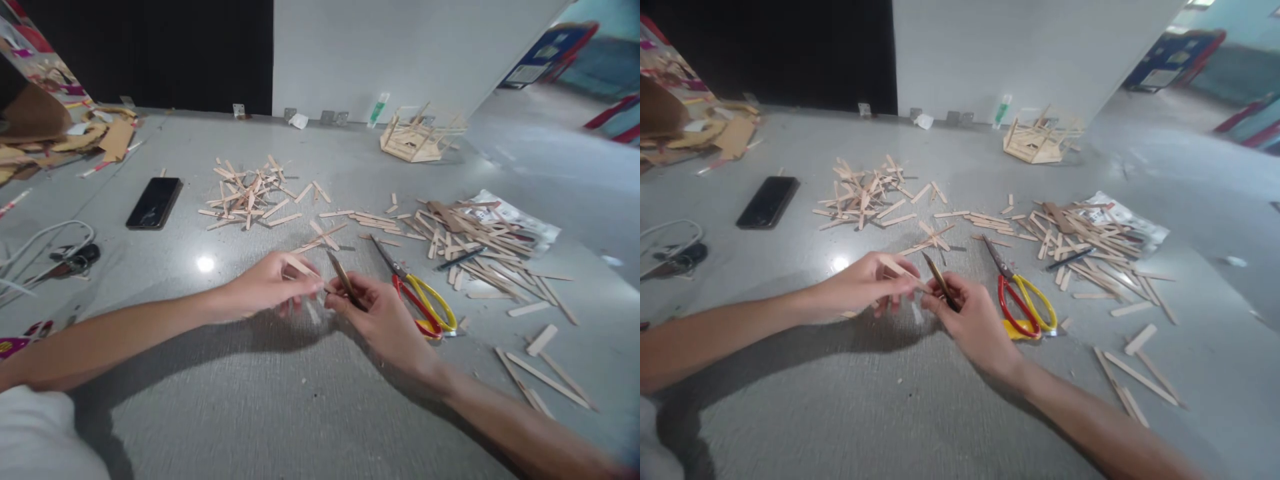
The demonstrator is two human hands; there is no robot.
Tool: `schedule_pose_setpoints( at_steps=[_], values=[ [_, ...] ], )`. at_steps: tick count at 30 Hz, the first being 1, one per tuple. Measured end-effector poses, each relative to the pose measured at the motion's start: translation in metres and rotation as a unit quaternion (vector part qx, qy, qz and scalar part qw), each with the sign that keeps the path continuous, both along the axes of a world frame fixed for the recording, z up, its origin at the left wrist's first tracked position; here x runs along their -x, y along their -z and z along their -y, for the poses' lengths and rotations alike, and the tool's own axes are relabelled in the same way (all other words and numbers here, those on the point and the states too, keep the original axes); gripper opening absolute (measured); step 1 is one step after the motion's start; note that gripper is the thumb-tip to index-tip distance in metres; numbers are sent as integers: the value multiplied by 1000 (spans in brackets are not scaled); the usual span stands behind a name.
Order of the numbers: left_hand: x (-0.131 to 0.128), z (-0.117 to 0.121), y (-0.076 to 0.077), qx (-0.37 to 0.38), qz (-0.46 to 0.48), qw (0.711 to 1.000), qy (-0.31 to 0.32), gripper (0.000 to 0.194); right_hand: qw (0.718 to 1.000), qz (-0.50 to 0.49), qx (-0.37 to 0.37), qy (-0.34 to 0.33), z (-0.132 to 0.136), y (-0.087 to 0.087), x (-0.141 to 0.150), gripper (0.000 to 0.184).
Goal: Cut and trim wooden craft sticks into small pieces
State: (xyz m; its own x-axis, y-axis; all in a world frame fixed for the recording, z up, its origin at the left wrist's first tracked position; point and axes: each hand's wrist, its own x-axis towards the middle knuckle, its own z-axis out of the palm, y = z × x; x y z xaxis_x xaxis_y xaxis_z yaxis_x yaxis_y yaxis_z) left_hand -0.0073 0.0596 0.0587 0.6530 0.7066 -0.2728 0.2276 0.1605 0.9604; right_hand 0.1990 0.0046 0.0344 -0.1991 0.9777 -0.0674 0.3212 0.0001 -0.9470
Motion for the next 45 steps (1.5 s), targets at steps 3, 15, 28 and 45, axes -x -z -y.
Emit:
schedule_pose_setpoints(
  at_steps=[3, 15, 28, 45],
  values=[
    [7, -11, -2, -48, -47, 998, 16, 30, 998, 65, -17, -3, -5, -5, -6, 15],
    [3, -8, 12, -71, -76, 989, 102, 31, 996, 91, 24, 0, -6, 2, -7, 29],
    [4, -11, 20, -197, -156, 961, 114, 28, 827, 484, -267, -102, 10, 10, -10, 25],
    [4, -11, 27, -304, -173, 922, 164, 39, 652, 655, -371, -91, 23, 15, 8, 33]
  ],
)
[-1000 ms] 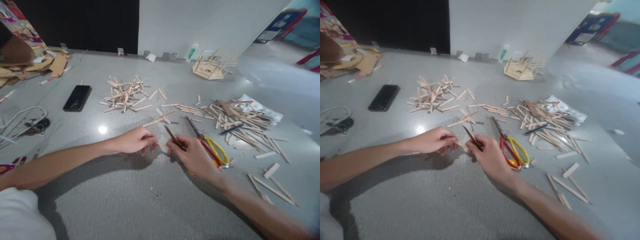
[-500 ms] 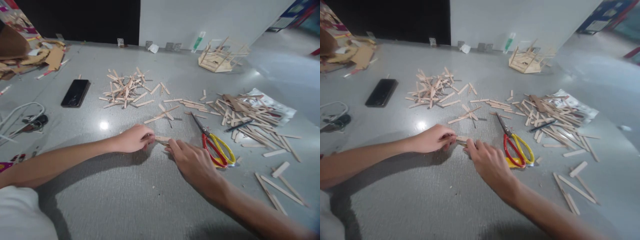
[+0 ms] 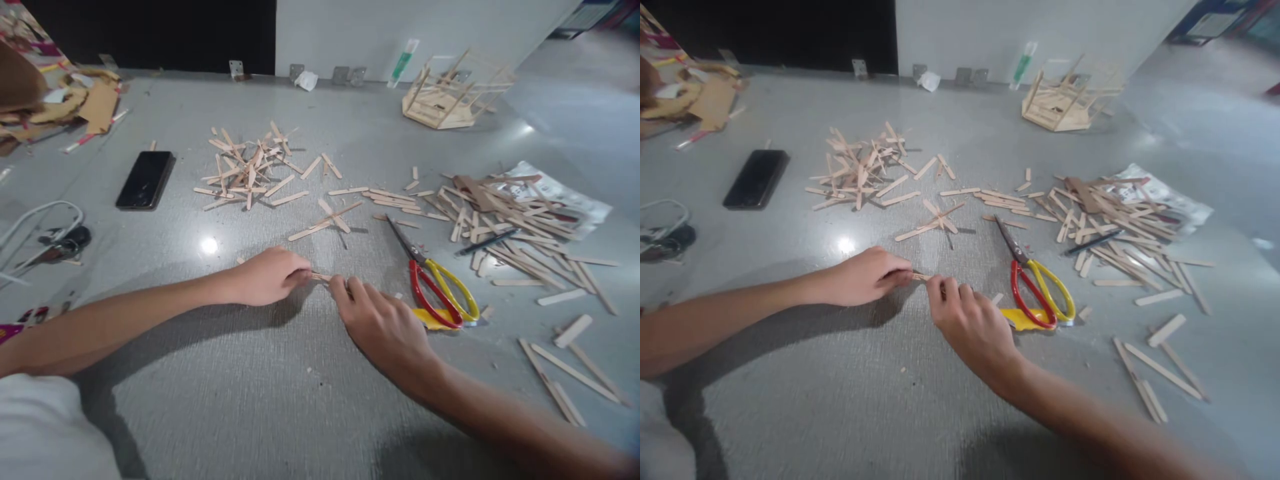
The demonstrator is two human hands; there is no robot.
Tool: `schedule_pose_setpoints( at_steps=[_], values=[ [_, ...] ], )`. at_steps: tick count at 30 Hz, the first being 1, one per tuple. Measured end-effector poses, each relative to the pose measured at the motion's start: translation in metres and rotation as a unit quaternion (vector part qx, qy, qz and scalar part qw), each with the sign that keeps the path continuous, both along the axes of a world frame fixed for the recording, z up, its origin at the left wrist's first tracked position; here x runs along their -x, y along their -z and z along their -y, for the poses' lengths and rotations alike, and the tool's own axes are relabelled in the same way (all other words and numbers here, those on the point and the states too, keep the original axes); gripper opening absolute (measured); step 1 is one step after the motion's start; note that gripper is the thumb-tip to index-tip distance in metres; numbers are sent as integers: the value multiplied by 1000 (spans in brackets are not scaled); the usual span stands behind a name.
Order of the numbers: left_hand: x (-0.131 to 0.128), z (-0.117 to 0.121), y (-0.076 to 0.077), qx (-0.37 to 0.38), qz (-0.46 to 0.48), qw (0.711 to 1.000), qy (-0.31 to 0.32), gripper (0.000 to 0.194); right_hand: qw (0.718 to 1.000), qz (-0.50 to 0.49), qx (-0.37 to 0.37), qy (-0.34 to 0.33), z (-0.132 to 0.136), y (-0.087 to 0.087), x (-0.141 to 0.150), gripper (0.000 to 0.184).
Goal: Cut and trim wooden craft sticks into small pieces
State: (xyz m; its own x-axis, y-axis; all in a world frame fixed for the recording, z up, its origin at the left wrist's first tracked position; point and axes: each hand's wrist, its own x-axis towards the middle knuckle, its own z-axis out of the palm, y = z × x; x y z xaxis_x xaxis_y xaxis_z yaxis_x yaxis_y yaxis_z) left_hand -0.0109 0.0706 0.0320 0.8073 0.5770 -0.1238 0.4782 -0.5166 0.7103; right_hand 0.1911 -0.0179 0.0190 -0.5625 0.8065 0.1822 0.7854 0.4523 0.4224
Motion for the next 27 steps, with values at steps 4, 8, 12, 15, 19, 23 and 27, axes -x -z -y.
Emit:
schedule_pose_setpoints(
  at_steps=[4, 8, 12, 15, 19, 23, 27],
  values=[
    [0, 0, -1, 7, -10, 1000, 7, 38, 1000, 0, 13, 7, 0, -1, 3, 31],
    [0, -1, -1, 6, -4, 1000, 9, 38, 1000, -1, 26, 14, -1, -1, 4, 31],
    [0, -1, -2, 10, 4, 1000, 7, 39, 999, -4, 39, 19, -1, -1, 5, 31],
    [-1, 0, -2, 4, 7, 1000, 7, 39, 999, -8, 46, 26, -1, -2, 6, 33],
    [-1, 0, -1, -16, 6, 1000, 15, 37, 999, 2, 28, 29, -1, -6, 9, 34],
    [-1, 1, -1, -15, 3, 1000, 17, 36, 999, 25, 32, 30, -5, -6, 9, 33],
    [0, 3, -2, -5, 2, 1000, 13, 35, 996, 20, 69, 46, -7, -5, 6, 35]
  ],
)
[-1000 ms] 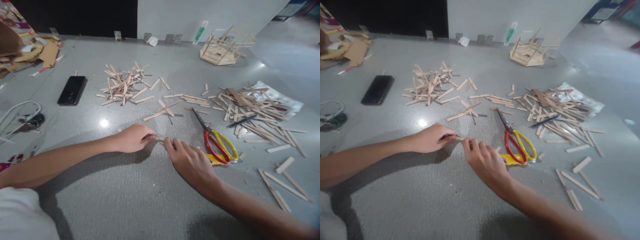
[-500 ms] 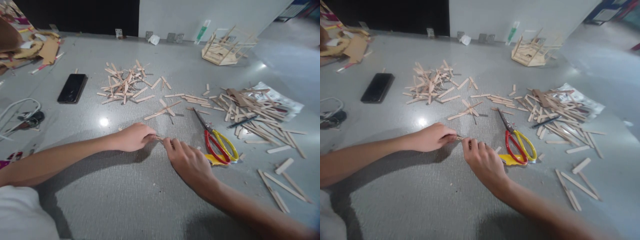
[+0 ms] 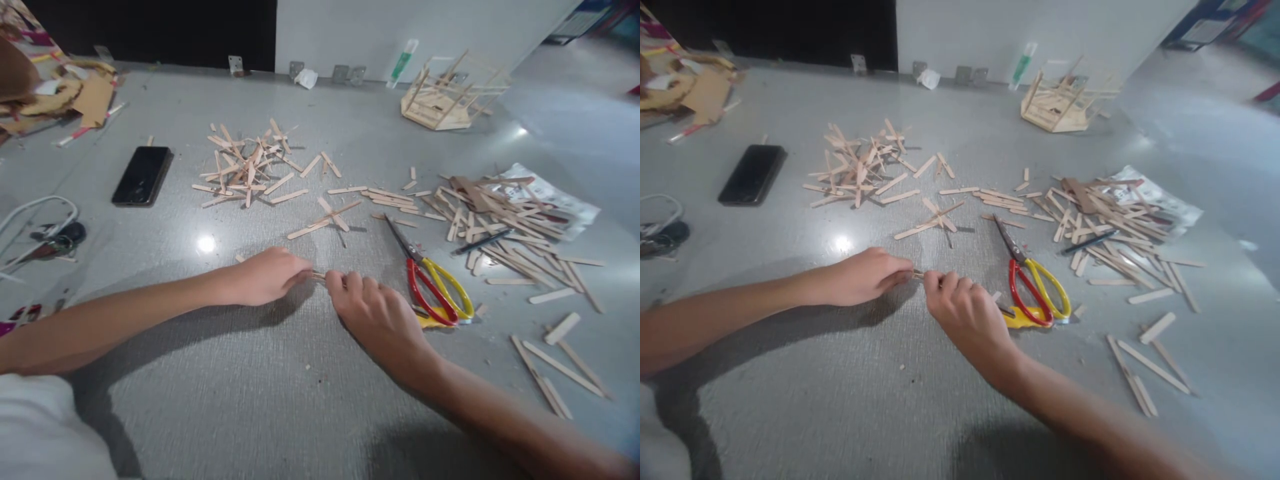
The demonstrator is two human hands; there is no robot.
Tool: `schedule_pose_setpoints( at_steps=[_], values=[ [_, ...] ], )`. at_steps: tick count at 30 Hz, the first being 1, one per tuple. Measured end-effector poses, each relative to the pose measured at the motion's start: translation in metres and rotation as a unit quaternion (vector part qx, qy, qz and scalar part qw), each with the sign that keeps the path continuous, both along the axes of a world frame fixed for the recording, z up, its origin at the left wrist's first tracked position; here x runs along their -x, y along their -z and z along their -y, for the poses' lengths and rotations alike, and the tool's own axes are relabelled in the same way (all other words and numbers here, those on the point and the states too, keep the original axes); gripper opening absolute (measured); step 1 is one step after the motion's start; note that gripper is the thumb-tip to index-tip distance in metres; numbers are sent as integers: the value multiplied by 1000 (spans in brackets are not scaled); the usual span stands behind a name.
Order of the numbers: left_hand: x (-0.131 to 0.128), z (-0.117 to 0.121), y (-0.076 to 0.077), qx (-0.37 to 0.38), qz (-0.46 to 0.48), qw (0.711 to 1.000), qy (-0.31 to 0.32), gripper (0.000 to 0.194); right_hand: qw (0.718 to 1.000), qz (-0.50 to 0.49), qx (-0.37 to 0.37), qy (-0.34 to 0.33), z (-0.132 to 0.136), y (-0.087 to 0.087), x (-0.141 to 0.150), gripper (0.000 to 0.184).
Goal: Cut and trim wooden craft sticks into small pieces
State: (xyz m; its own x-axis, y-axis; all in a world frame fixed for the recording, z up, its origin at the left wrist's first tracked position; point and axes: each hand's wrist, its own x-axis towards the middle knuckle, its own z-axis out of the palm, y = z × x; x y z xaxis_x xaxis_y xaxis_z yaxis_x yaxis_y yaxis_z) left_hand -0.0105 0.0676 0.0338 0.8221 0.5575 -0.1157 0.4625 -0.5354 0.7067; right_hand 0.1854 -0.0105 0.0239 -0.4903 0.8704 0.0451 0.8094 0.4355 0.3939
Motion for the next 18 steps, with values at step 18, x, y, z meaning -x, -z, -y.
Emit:
schedule_pose_setpoints(
  at_steps=[18],
  values=[
    [1, 2, 8, -23, 17, 1000, -8, 38, 962, -236, 40, 134, 10, 5, 13, 46]
  ],
)
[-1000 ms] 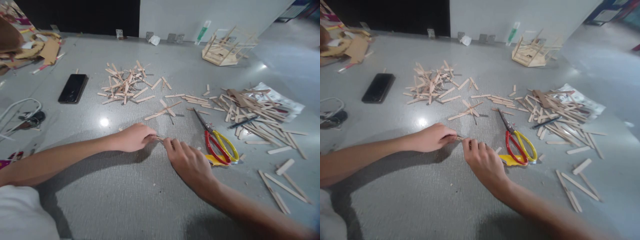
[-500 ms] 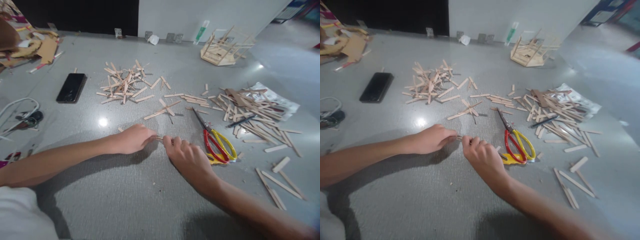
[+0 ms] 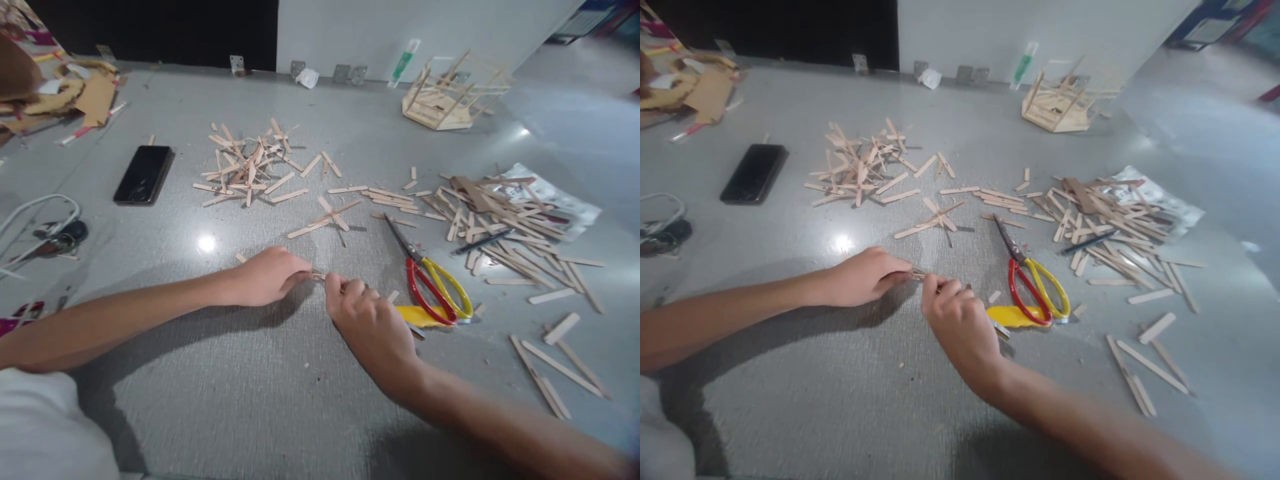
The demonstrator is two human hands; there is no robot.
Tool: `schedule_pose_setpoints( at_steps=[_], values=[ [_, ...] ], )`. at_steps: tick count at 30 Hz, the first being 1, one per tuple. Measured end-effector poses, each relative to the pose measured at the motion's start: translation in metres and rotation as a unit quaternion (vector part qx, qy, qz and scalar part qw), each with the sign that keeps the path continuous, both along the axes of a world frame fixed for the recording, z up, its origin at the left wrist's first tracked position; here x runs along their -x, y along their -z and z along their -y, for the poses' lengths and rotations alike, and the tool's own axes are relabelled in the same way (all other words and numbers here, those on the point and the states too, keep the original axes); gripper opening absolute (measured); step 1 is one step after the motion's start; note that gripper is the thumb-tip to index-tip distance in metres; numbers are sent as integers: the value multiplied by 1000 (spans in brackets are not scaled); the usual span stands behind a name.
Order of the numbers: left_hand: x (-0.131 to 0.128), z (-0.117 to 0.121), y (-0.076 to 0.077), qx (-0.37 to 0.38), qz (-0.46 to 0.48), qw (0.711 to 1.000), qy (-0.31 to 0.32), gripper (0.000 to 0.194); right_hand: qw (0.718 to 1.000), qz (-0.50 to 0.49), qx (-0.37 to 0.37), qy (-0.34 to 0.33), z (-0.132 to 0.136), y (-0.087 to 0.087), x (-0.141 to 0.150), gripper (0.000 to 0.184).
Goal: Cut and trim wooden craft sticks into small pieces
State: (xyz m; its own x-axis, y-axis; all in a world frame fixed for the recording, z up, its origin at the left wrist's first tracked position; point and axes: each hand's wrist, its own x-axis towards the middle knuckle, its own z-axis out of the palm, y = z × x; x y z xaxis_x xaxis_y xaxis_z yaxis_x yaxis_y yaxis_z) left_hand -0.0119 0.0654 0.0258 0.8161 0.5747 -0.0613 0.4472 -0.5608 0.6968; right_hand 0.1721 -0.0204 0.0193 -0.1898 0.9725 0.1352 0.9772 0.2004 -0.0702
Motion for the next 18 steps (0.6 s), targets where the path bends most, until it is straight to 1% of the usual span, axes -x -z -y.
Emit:
schedule_pose_setpoints(
  at_steps=[4, 6, 9, 11, 14, 18],
  values=[
    [0, -2, 1, -5, -1, 1000, 5, 35, 998, 64, -1, -9, 0, 0, 0, 45],
    [1, -3, 0, -4, -2, 1000, 6, 34, 991, 129, -15, -27, 1, -1, 1, 42],
    [1, -3, 0, 1, 0, 1000, 8, 35, 963, 256, -63, -61, 2, -2, 1, 34],
    [2, -4, -1, 5, 3, 1000, 11, 35, 943, 309, -103, -74, 3, -2, 1, 28],
    [2, -5, -2, 11, 5, 1000, 13, 36, 928, 336, -141, -83, 3, 0, -1, 24],
    [2, -6, -2, 20, -2, 1000, 6, 37, 932, 312, -151, -104, -1, 2, -7, 24]
  ],
)
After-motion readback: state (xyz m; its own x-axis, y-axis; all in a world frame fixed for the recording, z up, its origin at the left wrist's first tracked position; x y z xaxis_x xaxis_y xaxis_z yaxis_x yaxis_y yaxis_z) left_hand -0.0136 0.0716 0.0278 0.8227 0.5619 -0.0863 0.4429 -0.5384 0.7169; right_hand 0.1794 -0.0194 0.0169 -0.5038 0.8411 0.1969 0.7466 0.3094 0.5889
